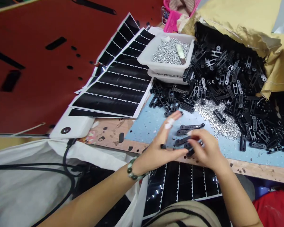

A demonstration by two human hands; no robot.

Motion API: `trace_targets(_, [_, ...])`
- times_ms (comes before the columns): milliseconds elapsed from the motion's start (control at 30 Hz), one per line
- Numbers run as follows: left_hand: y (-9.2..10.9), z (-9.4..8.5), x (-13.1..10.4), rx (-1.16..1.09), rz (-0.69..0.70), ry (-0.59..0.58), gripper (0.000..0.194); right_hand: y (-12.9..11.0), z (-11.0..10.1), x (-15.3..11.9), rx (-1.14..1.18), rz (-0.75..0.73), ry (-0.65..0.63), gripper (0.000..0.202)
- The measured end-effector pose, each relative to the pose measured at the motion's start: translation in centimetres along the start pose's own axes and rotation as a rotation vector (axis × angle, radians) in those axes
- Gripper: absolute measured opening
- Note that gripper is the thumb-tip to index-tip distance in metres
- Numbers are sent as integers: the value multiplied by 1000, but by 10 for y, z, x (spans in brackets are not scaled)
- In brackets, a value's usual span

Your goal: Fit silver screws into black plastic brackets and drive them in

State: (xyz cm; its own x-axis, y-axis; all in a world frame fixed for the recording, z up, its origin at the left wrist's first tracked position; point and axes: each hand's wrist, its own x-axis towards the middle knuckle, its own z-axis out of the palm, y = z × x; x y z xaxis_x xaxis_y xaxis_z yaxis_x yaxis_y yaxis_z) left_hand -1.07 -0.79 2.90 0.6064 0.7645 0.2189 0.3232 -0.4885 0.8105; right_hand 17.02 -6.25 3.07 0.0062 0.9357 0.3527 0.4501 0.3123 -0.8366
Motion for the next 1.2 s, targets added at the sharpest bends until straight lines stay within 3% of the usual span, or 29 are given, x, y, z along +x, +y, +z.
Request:
trace_targets(67, [-4, 8, -7, 97, 9, 0, 106, 9, -13, -8, 37, 152, 97, 8])
trace_targets(167, [-13, 23, -14, 341, 48, -103, 108, 23, -24, -19, 97, 379, 82, 9])
trace_targets(267, [-17, 27, -17, 503, 96, -68, 80, 28, -21, -25, 140, 521, 26, 17])
trace_targets(367, [-14, 19, -24, 510, 205, -94, 44, 28, -13, -27, 158, 590, -6, 22])
trace_targets(467, [-10, 12, -34, 474, 252, -194, 28, 27, -6, -26, 128, 610, -45, 23])
trace_targets(600, [-8, 13, -40, 456, 231, -267, 31, 29, -1, -24, 20, 571, -90, 24])
trace_targets(833, [-8, 14, -40, 422, 188, -275, 34, 37, -2, -27, 90, 637, -104, 26])
trace_targets(1200, [-10, 17, -40, 415, 185, -267, 40, 40, -4, -25, -87, 539, -157, 20])
